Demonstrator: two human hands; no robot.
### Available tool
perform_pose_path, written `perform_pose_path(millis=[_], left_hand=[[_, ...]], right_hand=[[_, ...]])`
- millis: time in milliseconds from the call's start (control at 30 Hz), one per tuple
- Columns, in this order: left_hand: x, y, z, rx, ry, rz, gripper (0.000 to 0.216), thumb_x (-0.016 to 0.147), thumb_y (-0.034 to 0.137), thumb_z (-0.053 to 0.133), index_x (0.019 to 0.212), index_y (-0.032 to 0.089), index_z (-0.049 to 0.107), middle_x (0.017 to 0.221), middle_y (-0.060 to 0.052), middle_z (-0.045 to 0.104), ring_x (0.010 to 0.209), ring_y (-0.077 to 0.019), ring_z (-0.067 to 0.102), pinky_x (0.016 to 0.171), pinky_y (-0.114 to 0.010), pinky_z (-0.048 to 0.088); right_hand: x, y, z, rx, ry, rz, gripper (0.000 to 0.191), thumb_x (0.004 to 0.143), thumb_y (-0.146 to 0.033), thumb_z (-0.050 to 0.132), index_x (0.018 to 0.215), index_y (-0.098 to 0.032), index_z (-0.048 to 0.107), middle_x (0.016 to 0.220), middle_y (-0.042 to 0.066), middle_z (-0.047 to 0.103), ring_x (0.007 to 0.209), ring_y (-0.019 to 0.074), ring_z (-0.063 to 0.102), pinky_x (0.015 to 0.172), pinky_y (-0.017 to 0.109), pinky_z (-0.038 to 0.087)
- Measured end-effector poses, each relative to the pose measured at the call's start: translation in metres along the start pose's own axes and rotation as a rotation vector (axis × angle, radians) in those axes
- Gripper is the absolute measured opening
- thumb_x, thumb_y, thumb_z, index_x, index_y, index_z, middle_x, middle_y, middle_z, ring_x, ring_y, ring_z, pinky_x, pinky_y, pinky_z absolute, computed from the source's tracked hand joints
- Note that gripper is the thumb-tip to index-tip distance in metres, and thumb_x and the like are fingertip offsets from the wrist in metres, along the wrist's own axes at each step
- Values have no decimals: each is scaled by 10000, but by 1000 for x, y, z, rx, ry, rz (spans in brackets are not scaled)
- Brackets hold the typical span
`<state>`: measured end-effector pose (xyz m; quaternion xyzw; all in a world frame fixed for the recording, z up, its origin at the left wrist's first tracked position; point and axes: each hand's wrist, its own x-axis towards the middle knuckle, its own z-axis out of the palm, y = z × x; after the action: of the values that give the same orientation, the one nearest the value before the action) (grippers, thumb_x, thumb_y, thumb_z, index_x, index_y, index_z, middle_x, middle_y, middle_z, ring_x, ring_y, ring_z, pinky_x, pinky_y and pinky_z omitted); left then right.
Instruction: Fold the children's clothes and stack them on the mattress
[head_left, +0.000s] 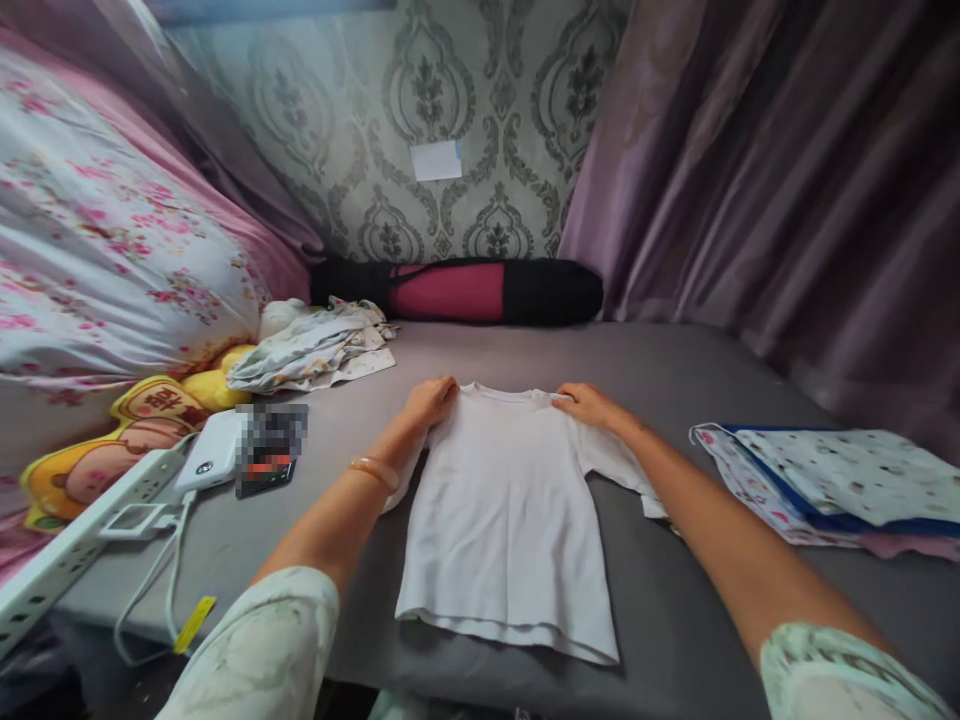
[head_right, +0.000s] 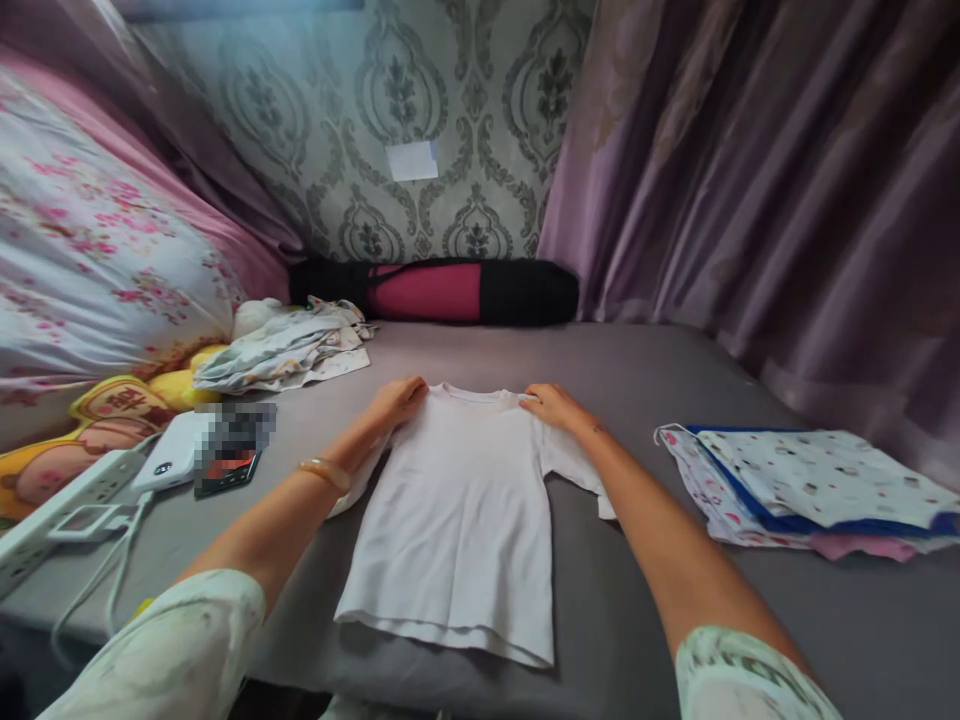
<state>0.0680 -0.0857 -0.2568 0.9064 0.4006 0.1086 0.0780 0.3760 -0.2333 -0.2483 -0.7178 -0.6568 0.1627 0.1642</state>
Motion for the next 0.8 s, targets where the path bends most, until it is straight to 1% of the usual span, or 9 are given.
perform_pose_path(millis=[200,400,567,667,800], left_hand=[[18,-7,2,160,-34,69,337,1004,356,267,1096,219,561,1101,-96,666,957,-222,649,761,-303,446],[46,-11,1,221,-36,79,353,1016,359,230,1112,211,535,1105,-102,663,965,-231,651,747,-310,446],[78,-16,4,223,-35,86,351,1015,350,241,1107,203,546,1098,-111,660,963,-240,648,763,-321,450],[94,-19,3,212,-35,67,339,1011,348,260,1112,203,550,1099,-109,656,968,-235,643,770,-315,450],[108,-22,5,173,-4,6,332,1008,350,274,1119,204,551,1131,-108,646,1005,-226,627,777,-301,448]], right_hand=[[25,15,5,12,0,10,235,896,-322,544,993,-166,690,926,60,711,826,193,627,697,241,432],[52,25,3,12,21,37,234,909,-322,537,1015,-172,683,948,53,711,847,189,628,718,239,437],[74,27,-8,-54,27,71,247,923,-321,531,1056,-172,678,1018,80,711,928,209,637,760,249,428],[89,29,-12,-90,29,95,258,929,-331,526,1078,-180,672,1042,89,709,952,220,638,758,255,425],[105,34,-7,-99,103,110,287,950,-362,499,1133,-197,646,1072,93,700,981,226,633,775,264,428]])
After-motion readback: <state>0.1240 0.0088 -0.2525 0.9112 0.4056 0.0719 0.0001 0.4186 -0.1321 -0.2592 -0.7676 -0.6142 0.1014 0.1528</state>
